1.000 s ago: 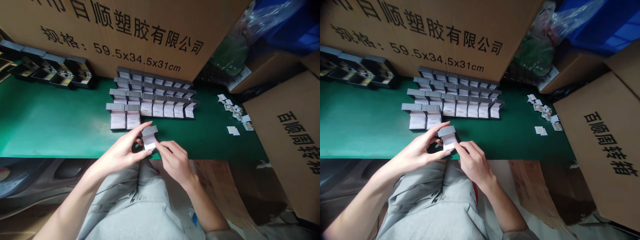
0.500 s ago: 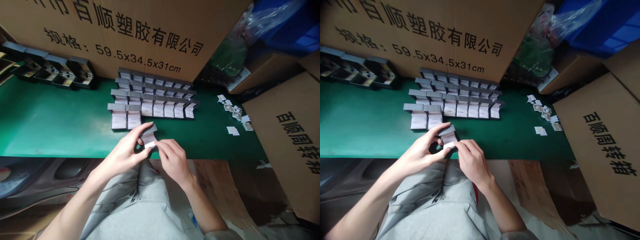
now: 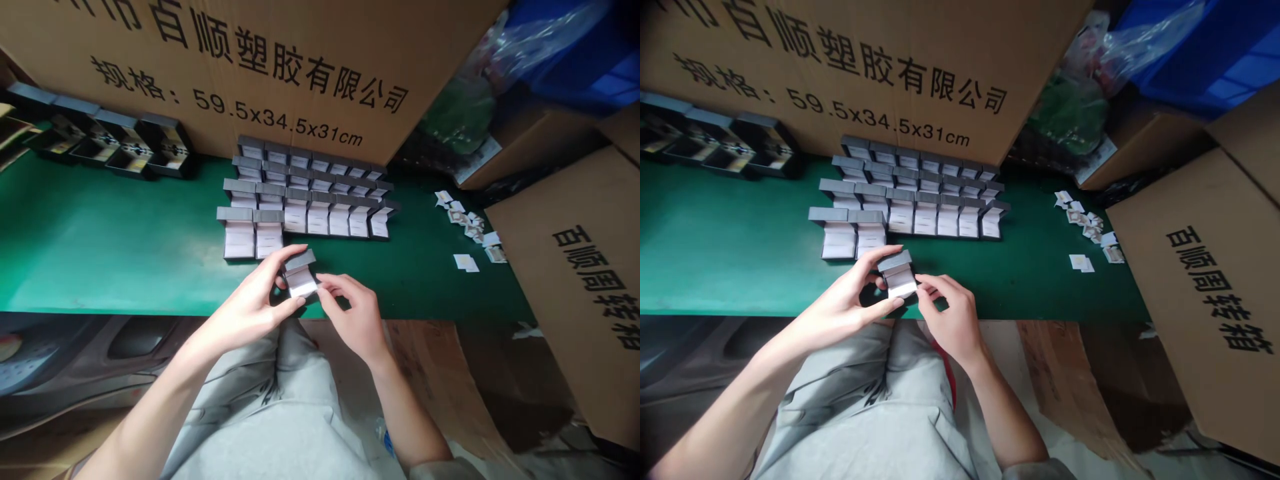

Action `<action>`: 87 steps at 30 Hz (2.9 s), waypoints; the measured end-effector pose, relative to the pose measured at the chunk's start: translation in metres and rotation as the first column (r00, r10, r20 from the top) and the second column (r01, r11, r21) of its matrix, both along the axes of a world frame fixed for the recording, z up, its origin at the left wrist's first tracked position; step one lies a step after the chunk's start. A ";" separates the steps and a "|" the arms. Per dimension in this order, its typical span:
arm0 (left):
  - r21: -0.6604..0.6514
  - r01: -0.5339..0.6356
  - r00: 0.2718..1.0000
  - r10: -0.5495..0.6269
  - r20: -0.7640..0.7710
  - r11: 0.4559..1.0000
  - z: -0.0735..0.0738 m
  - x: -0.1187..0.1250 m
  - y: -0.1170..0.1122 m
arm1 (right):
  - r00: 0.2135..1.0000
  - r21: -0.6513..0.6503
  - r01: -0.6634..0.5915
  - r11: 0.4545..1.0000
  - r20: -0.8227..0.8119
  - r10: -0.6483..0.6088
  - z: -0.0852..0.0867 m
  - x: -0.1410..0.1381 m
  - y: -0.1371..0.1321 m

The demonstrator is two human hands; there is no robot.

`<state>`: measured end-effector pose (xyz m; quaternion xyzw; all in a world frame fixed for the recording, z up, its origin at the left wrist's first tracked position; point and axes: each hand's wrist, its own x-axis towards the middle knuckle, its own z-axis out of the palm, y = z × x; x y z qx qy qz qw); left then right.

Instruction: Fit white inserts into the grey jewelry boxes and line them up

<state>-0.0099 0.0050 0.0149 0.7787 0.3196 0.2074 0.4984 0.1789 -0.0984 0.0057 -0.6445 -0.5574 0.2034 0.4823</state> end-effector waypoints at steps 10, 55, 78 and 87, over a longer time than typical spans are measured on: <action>0.009 0.004 1.000 -0.004 0.002 1.000 0.004 0.002 0.000 | 0.944 -0.204 0.000 0.979 -0.324 -0.068 0.004 0.002 0.009; 0.016 0.073 0.997 -0.073 0.032 0.997 -0.009 -0.009 0.011 | 0.321 -0.037 -0.580 0.814 0.908 0.271 0.036 0.022 0.031; -0.018 0.070 0.998 -0.070 -0.005 0.997 -0.008 -0.008 0.011 | 0.853 -0.398 -0.428 0.811 -0.473 0.218 0.014 0.040 0.035; -0.049 0.112 0.994 -0.113 -0.009 0.992 -0.005 -0.009 0.014 | 0.874 -0.381 -0.439 0.814 -0.392 0.288 0.020 0.041 0.035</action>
